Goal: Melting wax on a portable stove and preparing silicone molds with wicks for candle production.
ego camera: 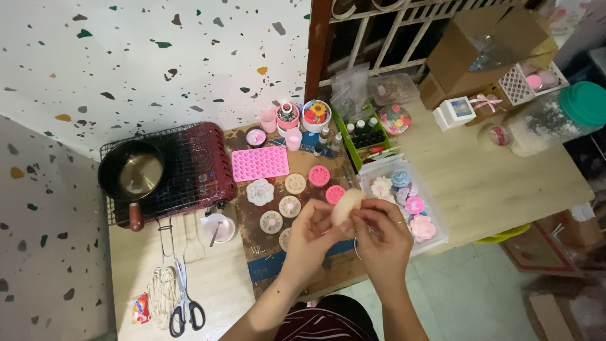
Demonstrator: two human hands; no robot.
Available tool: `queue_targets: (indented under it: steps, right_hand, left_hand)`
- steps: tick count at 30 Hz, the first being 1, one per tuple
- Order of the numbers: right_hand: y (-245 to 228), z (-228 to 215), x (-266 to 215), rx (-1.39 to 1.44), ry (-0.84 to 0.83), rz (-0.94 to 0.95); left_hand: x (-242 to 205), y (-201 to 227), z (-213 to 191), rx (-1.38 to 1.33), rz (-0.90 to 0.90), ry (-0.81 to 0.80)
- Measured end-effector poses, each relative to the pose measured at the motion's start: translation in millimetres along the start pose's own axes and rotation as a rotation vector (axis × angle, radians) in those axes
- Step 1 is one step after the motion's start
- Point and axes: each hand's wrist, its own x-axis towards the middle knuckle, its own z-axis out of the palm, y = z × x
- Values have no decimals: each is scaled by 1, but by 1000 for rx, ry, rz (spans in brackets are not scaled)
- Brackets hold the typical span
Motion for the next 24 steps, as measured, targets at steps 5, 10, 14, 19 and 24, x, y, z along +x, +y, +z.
queue_targets:
  steps: [5, 10, 14, 19, 24]
  right_hand:
    - [-4, -1, 3, -33, -55, 23]
    - [-2, 2, 1, -64, -52, 5]
    - [8, 5, -3, -76, -41, -32]
    - [9, 5, -4, 49, -57, 86]
    - [22, 7, -4, -78, -74, 55]
  left_hand:
    - [0, -5, -6, -28, -50, 5]
    - [-2, -9, -8, -11, -55, 39]
    - [-3, -4, -6, -26, -64, 42]
    - [-4, -6, -8, -9, -62, 22]
    - [3, -16, -15, -11, -101, 40]
